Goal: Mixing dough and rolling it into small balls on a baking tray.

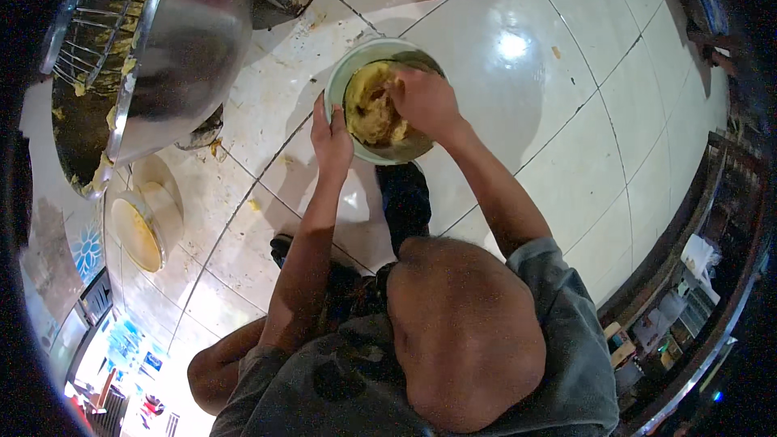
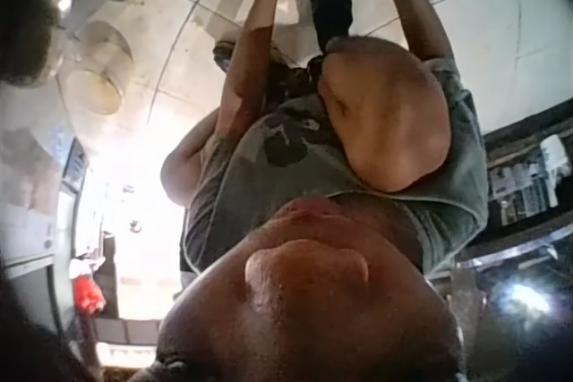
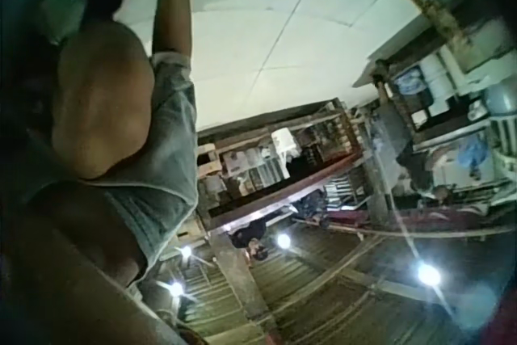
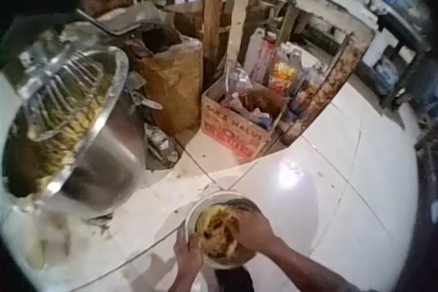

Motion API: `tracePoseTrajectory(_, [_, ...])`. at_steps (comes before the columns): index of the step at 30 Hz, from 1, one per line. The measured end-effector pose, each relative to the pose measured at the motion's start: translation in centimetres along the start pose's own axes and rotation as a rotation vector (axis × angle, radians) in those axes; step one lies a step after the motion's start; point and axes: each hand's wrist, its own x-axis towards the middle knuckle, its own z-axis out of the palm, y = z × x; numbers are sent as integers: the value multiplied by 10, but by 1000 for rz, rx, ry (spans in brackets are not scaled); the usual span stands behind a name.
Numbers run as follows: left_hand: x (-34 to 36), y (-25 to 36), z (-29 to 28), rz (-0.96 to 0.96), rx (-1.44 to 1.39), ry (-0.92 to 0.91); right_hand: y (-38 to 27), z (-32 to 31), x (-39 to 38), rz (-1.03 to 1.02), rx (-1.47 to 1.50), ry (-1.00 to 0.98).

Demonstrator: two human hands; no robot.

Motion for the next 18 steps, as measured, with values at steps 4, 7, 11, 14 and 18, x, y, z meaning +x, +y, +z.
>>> tracePoseTrajectory(4, [2,-3,10,-9,-28,-99,5,42,21,-202,-8,67])
tracePoseTrajectory(7, [1,-6,9,-6,32,16,-23,23,1,-180,-167,-370])
tracePoseTrajectory(11, [2,-8,7,10,100,92,16,-8,-28,-453,-347,-641])
tracePoseTrajectory(14, [2,-3,12,56,133,-31,18,-12,-18,-342,-222,-380])
tracePoseTrajectory(18, [2,11,12,65,114,-92,16,11,9,-251,-174,-139])
